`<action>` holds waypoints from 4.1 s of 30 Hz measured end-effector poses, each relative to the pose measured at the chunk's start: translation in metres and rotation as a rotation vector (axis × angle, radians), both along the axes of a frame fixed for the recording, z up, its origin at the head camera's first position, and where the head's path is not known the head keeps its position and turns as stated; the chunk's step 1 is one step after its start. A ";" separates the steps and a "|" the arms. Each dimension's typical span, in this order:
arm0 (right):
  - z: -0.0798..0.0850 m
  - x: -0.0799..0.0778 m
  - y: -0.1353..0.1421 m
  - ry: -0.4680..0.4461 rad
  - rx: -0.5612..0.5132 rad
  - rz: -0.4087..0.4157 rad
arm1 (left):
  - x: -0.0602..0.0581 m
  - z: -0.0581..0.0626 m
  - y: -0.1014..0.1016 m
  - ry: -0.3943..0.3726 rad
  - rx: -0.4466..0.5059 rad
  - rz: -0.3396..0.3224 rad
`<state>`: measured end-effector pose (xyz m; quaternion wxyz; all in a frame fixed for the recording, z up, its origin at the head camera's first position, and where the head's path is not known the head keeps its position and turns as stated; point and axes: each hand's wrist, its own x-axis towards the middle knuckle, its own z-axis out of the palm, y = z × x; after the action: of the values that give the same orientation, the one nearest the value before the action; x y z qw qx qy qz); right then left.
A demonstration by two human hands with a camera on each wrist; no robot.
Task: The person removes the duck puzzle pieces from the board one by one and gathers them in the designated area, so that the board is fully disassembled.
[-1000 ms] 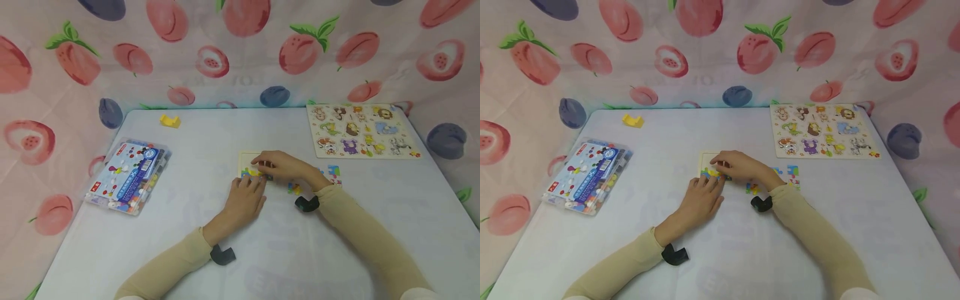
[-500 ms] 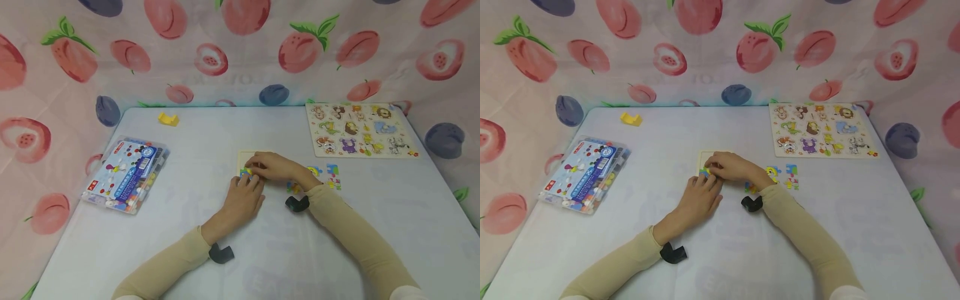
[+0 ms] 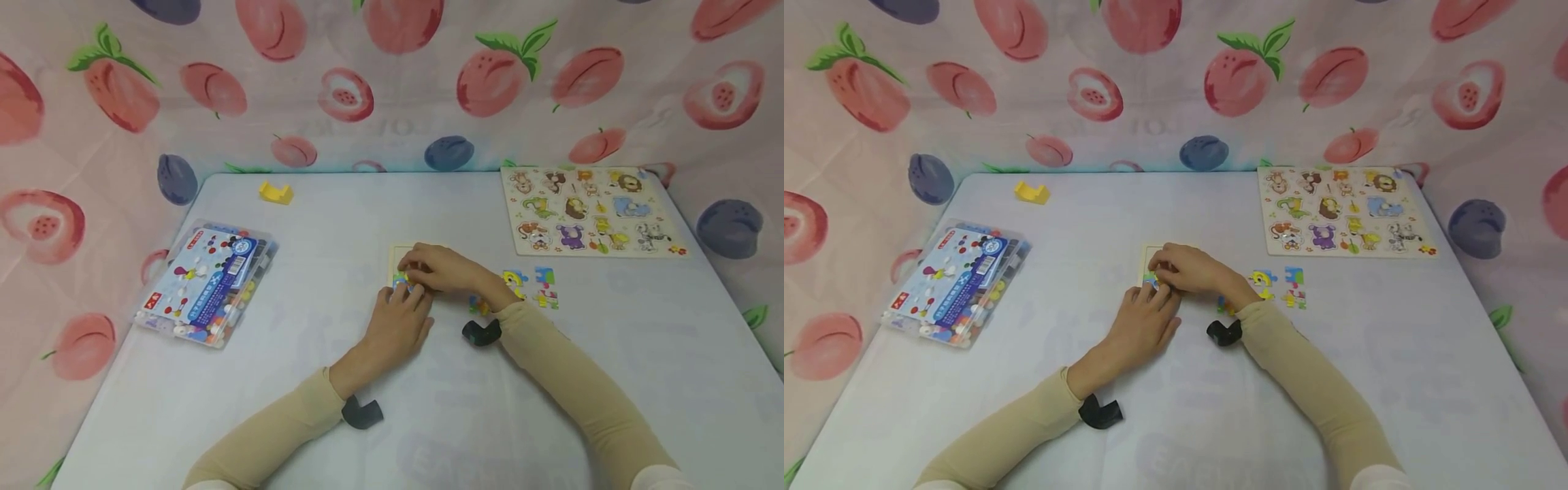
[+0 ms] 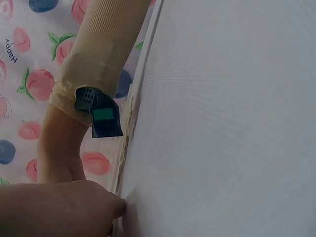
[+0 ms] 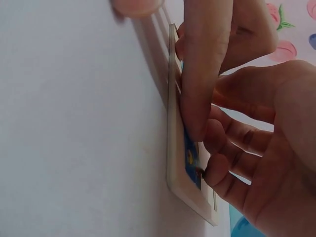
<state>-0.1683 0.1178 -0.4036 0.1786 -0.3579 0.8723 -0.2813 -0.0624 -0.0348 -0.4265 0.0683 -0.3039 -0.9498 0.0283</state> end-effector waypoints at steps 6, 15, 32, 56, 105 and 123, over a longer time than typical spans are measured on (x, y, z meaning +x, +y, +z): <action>0.001 0.000 -0.004 -0.056 -0.077 -0.023 | 0.000 0.001 0.000 -0.005 -0.003 0.001; 0.001 0.001 -0.004 -0.104 -0.164 -0.068 | 0.000 0.001 0.001 -0.001 0.009 -0.002; 0.003 0.015 0.046 -0.095 -0.277 -0.149 | 0.000 0.003 0.002 -0.048 0.000 0.020; -0.001 0.050 0.101 -0.187 -0.131 -0.108 | -0.001 0.002 0.001 -0.043 -0.002 0.028; 0.001 0.064 0.102 -0.104 0.012 -0.091 | 0.002 0.000 0.002 -0.064 0.000 0.027; 0.006 0.039 0.078 -0.041 -0.038 -0.098 | 0.001 0.003 0.002 -0.044 0.030 0.026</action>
<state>-0.1293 0.1955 -0.3972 0.1756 -0.3123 0.8794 -0.3137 -0.0615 -0.0328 -0.4233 0.0514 -0.2911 -0.9553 0.0082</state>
